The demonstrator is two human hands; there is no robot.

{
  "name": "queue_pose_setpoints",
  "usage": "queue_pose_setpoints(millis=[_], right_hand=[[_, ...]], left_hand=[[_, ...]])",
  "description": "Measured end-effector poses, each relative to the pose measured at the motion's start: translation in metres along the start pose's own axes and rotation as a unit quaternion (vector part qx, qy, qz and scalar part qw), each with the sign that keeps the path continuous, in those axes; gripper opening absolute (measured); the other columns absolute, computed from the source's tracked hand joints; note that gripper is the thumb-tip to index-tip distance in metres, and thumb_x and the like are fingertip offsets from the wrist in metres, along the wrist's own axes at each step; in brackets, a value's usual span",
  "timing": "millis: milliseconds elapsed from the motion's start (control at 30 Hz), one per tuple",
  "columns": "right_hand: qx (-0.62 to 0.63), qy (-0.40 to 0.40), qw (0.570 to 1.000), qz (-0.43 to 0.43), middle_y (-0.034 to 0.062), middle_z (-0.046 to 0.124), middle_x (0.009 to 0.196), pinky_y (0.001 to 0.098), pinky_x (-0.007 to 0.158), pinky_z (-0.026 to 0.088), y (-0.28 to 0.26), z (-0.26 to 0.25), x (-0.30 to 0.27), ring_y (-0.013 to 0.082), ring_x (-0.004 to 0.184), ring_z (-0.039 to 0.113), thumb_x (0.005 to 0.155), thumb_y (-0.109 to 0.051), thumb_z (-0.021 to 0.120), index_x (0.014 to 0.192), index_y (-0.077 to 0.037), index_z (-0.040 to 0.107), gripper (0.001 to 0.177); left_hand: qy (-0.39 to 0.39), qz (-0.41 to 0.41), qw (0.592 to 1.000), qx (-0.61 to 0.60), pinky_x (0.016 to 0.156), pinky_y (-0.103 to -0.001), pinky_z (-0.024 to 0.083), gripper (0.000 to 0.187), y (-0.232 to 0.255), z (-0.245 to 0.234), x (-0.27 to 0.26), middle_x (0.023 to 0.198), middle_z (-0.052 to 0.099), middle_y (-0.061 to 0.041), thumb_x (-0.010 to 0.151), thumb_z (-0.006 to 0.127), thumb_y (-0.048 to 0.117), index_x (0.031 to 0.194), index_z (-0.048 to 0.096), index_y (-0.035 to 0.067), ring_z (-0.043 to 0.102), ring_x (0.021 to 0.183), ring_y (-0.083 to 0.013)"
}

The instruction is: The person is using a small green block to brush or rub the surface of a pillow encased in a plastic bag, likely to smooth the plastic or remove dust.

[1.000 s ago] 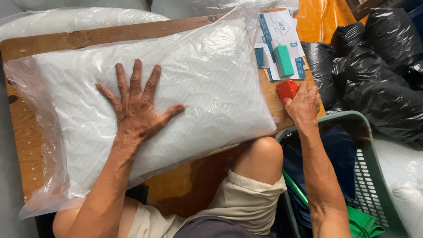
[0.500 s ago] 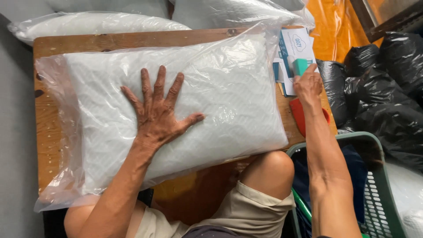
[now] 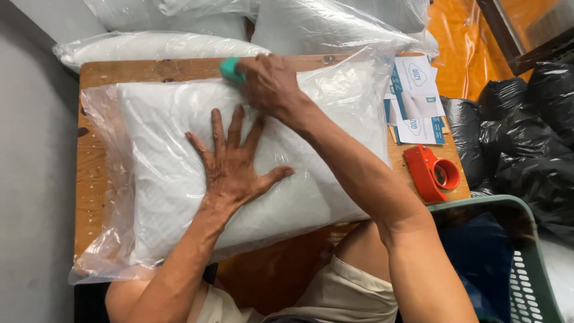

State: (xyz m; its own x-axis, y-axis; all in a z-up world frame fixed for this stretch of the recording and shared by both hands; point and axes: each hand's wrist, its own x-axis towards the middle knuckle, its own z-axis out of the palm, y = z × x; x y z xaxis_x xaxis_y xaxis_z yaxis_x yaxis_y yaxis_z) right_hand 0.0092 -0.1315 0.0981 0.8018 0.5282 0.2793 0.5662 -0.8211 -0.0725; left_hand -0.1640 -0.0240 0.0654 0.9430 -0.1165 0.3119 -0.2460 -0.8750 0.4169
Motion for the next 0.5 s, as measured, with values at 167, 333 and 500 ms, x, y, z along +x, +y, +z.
queue_pose_setpoints(millis=[167, 333, 500], right_hand=[[-0.076, -0.108, 0.983, 0.126, -0.0038, 0.061, 0.068, 0.0428, 0.077, 0.039, 0.108, 0.013, -0.031, 0.0226, 0.073, 0.055, 0.097, -0.075, 0.053, 0.082, -0.031, 0.068, 0.049], [-0.122, -0.192, 0.926, 0.301, -0.0017, 0.052, 0.073, 0.052, 0.092, 0.038, 0.232, -0.015, -0.078, 0.0238, 0.081, 0.059, 0.1, -0.081, 0.047, 0.078, -0.026, 0.065, 0.062], [-0.15, -0.049, 0.898, 0.41, 0.0236, 0.065, 0.112, 0.0538, 0.077, 0.055, 0.267, -0.026, -0.116, 0.0429, 0.111, 0.05, 0.099, -0.027, 0.063, 0.133, -0.013, 0.06, 0.037]], left_hand=[[0.034, 0.013, 0.999, 0.023, 0.107, -0.083, -0.006, 0.11, -0.005, 0.009, -0.002, 0.168, 0.029, -0.012, 0.071, 0.054, 0.093, 0.159, 0.039, 0.029, 0.011, 0.155, -0.0459], [0.057, 0.025, 0.997, 0.04, 0.108, -0.083, -0.004, 0.11, -0.004, 0.011, -0.004, 0.168, 0.028, -0.011, 0.073, 0.055, 0.095, 0.159, 0.042, 0.028, 0.012, 0.155, -0.0444], [0.052, 0.016, 0.997, 0.057, 0.108, -0.083, -0.005, 0.114, -0.003, 0.011, -0.004, 0.17, 0.023, -0.011, 0.073, 0.053, 0.098, 0.163, 0.033, 0.03, 0.01, 0.156, -0.0461]])
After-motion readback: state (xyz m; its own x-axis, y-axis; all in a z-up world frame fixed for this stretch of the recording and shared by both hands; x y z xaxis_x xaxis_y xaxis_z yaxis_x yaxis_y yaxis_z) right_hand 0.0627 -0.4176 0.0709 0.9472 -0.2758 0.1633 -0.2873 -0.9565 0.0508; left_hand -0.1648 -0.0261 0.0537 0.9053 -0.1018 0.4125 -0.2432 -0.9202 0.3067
